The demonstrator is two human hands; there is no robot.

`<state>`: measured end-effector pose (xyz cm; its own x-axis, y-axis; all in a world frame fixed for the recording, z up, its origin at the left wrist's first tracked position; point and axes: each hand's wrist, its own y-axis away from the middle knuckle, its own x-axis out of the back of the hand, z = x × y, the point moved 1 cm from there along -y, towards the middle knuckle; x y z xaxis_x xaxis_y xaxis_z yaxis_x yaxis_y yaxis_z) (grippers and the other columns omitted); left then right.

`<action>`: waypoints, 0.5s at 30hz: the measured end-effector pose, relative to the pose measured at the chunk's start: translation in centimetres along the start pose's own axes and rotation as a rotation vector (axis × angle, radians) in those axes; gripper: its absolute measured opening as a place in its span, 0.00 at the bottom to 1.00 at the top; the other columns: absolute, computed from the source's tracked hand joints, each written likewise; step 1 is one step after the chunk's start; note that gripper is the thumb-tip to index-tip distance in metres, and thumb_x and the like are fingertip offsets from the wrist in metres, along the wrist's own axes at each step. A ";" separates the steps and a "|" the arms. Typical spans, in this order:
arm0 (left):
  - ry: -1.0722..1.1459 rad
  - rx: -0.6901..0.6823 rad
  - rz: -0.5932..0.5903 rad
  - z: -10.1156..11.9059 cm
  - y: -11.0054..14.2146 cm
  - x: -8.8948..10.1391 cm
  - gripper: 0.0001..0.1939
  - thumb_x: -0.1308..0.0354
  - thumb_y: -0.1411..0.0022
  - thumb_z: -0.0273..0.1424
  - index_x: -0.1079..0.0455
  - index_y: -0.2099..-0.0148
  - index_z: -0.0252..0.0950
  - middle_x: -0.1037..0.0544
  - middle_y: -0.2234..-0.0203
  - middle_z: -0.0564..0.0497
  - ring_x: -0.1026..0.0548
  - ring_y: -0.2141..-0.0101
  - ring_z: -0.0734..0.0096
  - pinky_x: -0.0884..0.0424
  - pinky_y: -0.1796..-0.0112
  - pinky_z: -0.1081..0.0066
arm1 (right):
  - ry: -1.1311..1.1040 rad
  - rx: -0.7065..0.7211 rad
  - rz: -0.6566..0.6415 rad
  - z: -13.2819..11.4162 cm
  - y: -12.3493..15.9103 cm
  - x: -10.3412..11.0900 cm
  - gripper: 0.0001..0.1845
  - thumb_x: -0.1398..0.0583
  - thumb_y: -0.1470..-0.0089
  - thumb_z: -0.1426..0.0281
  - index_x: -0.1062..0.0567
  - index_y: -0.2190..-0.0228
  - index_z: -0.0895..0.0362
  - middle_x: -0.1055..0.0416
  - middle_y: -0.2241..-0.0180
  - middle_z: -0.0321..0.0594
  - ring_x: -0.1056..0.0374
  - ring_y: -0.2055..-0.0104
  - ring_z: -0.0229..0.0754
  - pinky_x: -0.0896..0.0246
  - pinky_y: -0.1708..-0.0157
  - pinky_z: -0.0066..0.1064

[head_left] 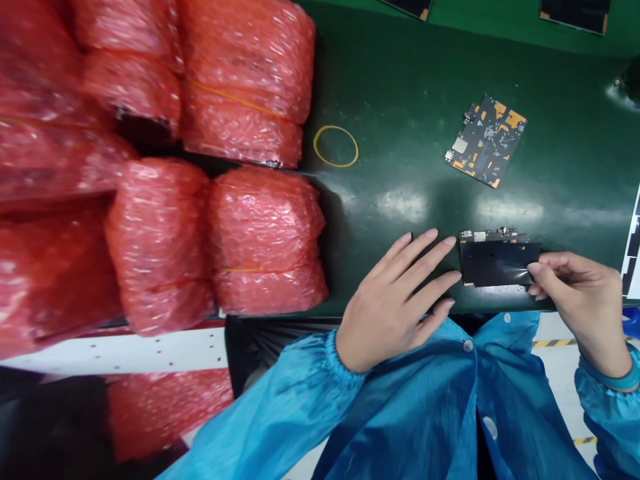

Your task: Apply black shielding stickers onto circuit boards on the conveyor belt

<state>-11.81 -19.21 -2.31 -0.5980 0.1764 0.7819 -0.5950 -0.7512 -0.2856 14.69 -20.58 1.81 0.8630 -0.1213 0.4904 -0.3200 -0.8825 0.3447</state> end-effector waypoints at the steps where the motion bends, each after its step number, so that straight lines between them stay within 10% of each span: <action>1: 0.006 0.004 -0.003 0.0 0.0 0.0 0.16 0.37 0.33 0.29 0.24 0.44 0.38 0.26 0.34 0.41 0.33 0.31 0.47 0.35 0.32 0.45 | 0.000 -0.001 0.001 0.1 0.0 0.0 0.16 0.26 0.50 0.55 0.16 0.71 0.55 0.23 0.82 0.37 0.25 0.82 0.41 0.26 0.80 0.27; 15: -0.004 0.003 0.000 0.0 0.0 0.0 0.16 0.38 0.33 0.29 0.25 0.44 0.39 0.26 0.34 0.42 0.33 0.31 0.49 0.35 0.32 0.45 | 0.020 0.023 0.001 0.1 0.1 0.0 0.12 0.27 0.47 0.59 0.16 0.71 0.55 0.23 0.81 0.36 0.25 0.81 0.40 0.27 0.80 0.27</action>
<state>-11.80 -19.22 -2.25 -0.5958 0.1736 0.7841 -0.5931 -0.7534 -0.2839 14.72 -20.68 1.82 0.8547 -0.1138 0.5064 -0.3117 -0.8927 0.3254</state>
